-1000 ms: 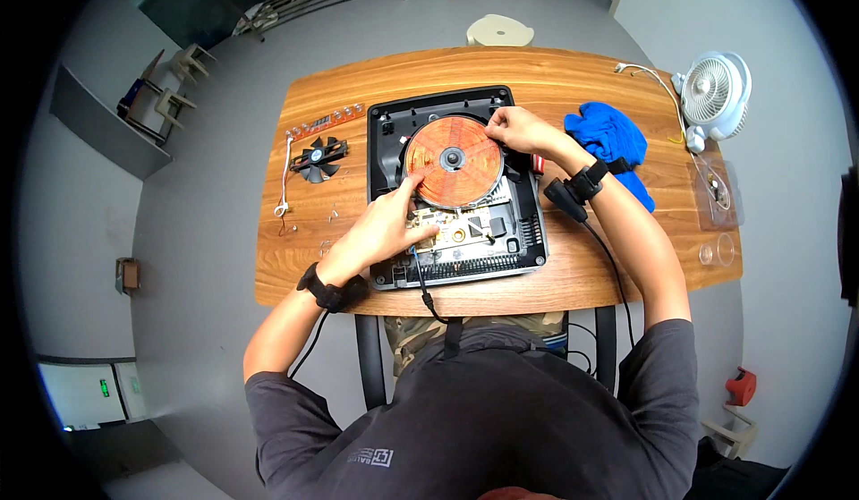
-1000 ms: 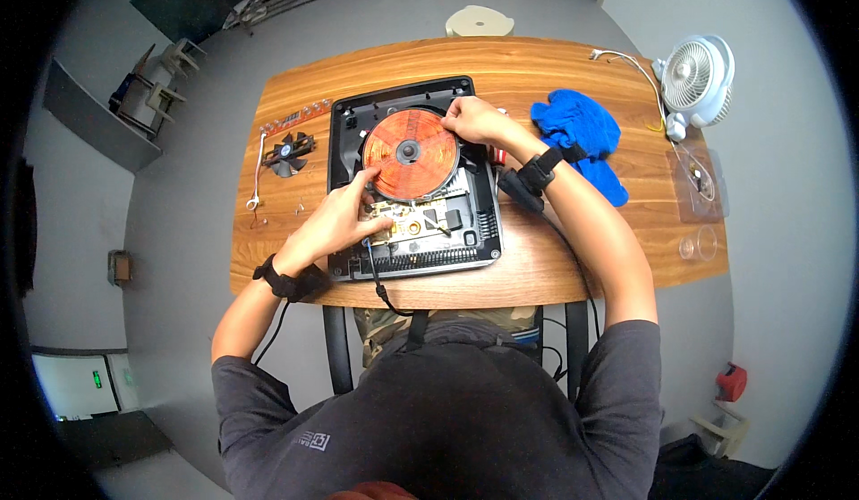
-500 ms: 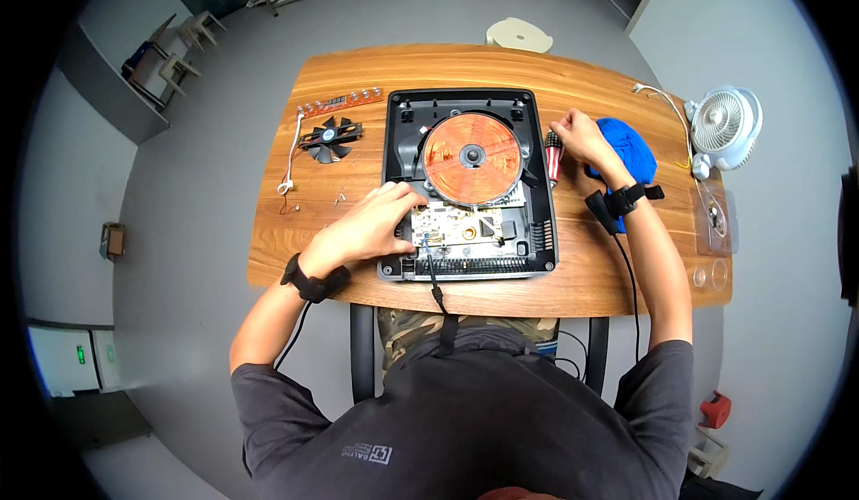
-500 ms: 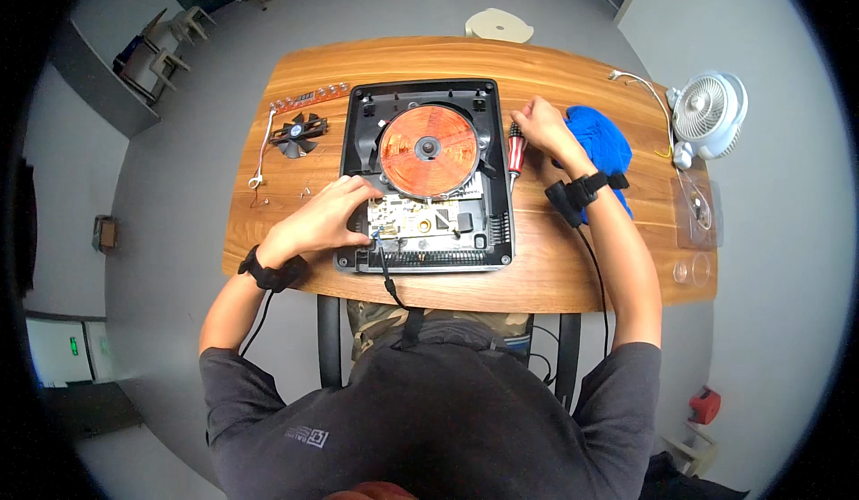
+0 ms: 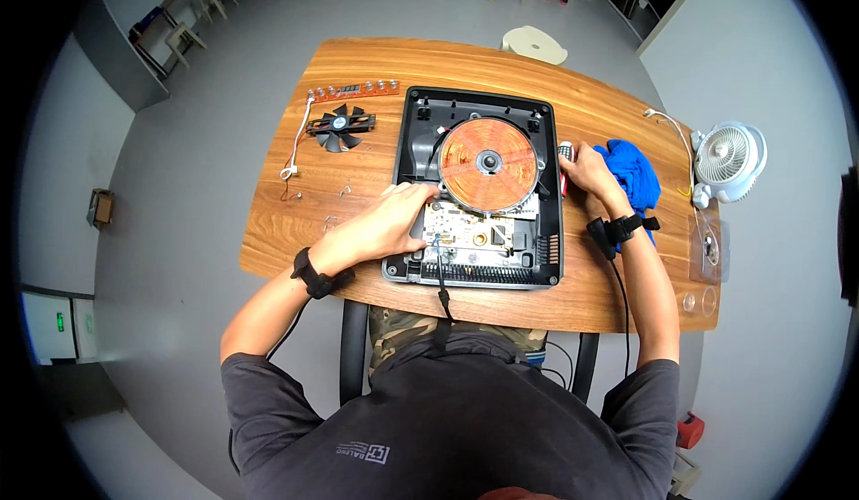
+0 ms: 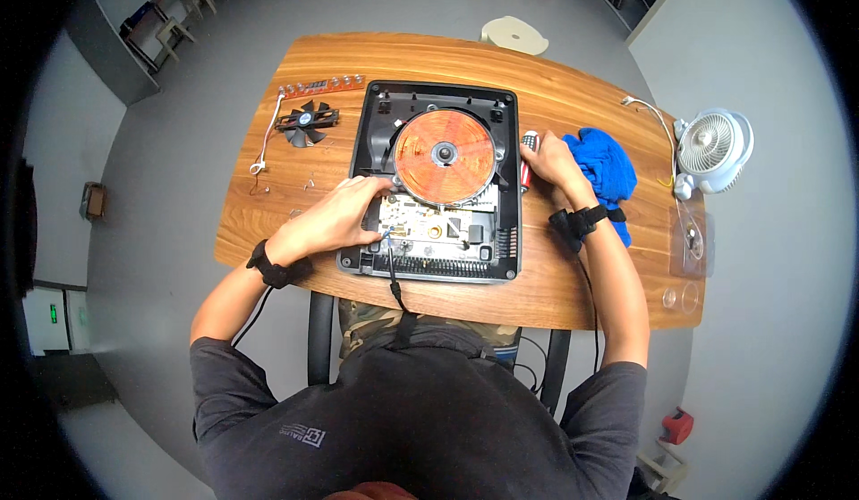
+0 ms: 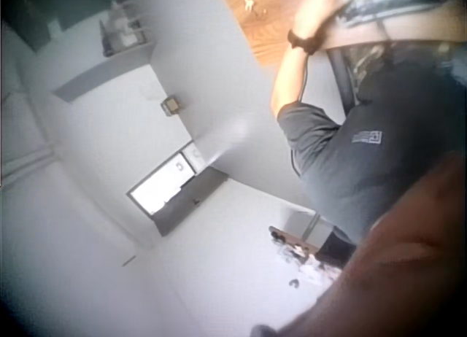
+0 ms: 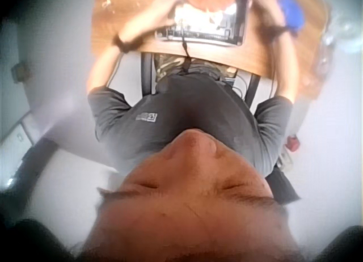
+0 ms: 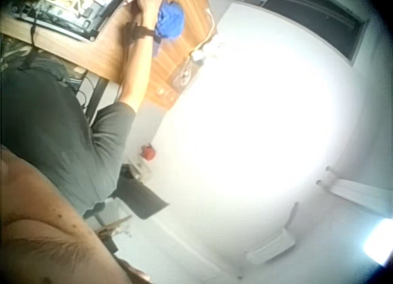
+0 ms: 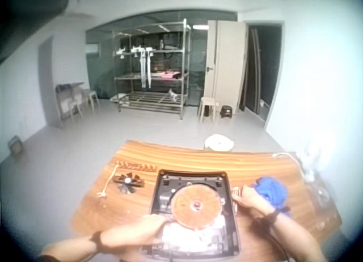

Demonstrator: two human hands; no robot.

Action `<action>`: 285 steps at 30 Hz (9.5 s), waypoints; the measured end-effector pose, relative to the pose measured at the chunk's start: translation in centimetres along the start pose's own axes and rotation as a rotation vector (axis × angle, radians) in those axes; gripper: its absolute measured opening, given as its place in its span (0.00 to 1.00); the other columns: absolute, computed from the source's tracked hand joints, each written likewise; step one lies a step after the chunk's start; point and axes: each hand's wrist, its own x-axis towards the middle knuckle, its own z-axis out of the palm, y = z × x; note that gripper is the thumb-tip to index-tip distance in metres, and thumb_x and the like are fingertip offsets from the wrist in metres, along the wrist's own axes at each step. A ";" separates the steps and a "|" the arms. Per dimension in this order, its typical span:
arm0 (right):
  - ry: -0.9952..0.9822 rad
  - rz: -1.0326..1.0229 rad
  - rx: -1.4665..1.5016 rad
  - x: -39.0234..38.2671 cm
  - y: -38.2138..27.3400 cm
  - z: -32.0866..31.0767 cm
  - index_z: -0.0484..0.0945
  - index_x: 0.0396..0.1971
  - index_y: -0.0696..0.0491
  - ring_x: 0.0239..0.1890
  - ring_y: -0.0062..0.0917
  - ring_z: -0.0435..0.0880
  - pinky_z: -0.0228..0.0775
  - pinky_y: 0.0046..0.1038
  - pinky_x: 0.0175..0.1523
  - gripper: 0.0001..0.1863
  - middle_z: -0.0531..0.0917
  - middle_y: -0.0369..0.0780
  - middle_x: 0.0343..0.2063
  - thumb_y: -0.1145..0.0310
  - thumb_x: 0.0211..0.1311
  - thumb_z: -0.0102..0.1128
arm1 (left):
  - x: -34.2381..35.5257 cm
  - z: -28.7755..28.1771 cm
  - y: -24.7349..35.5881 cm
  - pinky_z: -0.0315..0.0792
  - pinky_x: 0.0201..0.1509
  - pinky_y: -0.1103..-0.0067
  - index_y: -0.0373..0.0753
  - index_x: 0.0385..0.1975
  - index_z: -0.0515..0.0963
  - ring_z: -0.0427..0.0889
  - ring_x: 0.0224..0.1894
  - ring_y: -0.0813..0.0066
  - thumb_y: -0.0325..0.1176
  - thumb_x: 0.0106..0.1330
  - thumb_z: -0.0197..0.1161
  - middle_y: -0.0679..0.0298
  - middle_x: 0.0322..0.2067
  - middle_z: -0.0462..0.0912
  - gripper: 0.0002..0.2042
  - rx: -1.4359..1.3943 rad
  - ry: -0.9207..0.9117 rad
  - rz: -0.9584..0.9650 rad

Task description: The person cleans the exterior of a disassembled electronic device with a blue cloth, then opens the casing to access the internal components. They use a screwdriver to tighten screws on the internal circuitry and fan assembly, then wipe the fan with the cloth before reattaching it.

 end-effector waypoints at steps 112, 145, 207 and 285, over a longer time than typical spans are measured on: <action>-0.151 -0.442 1.232 -5.0 -20.4 -3.4 0.67 0.47 0.59 0.35 0.27 0.90 0.88 0.26 0.38 0.13 0.83 0.43 0.39 0.71 0.72 0.61 | -0.5 -2.5 -3.5 0.85 0.41 0.82 0.29 0.45 0.82 0.89 0.40 0.76 0.25 0.72 0.65 0.58 0.39 0.88 0.07 -0.740 0.342 -0.419; -0.269 -0.492 0.998 -6.2 -18.0 -6.4 0.69 0.45 0.57 0.28 0.21 0.87 0.82 0.23 0.32 0.14 0.84 0.39 0.32 0.70 0.68 0.65 | -0.7 -1.0 -0.9 0.51 0.75 0.56 0.41 0.68 0.67 0.62 0.71 0.52 0.41 0.43 0.83 0.53 0.61 0.72 0.47 0.122 -0.082 -0.011; -0.353 -0.894 0.473 -9.6 -25.3 -7.0 0.73 0.44 0.58 0.38 0.44 0.87 0.77 0.39 0.41 0.20 0.83 0.50 0.31 0.66 0.55 0.69 | -0.5 -0.3 -0.1 0.68 0.67 0.59 0.42 0.73 0.60 0.71 0.65 0.47 0.33 0.43 0.83 0.52 0.61 0.72 0.52 0.081 0.025 -0.236; -0.170 -1.028 -0.219 -13.0 -29.9 -8.7 0.78 0.36 0.59 0.25 0.48 0.86 0.79 0.45 0.33 0.16 0.84 0.48 0.20 0.58 0.66 0.60 | -0.5 1.1 -2.0 0.71 0.60 0.59 0.34 0.51 0.78 0.76 0.57 0.46 0.34 0.49 0.77 0.46 0.53 0.77 0.27 -0.043 0.092 -0.205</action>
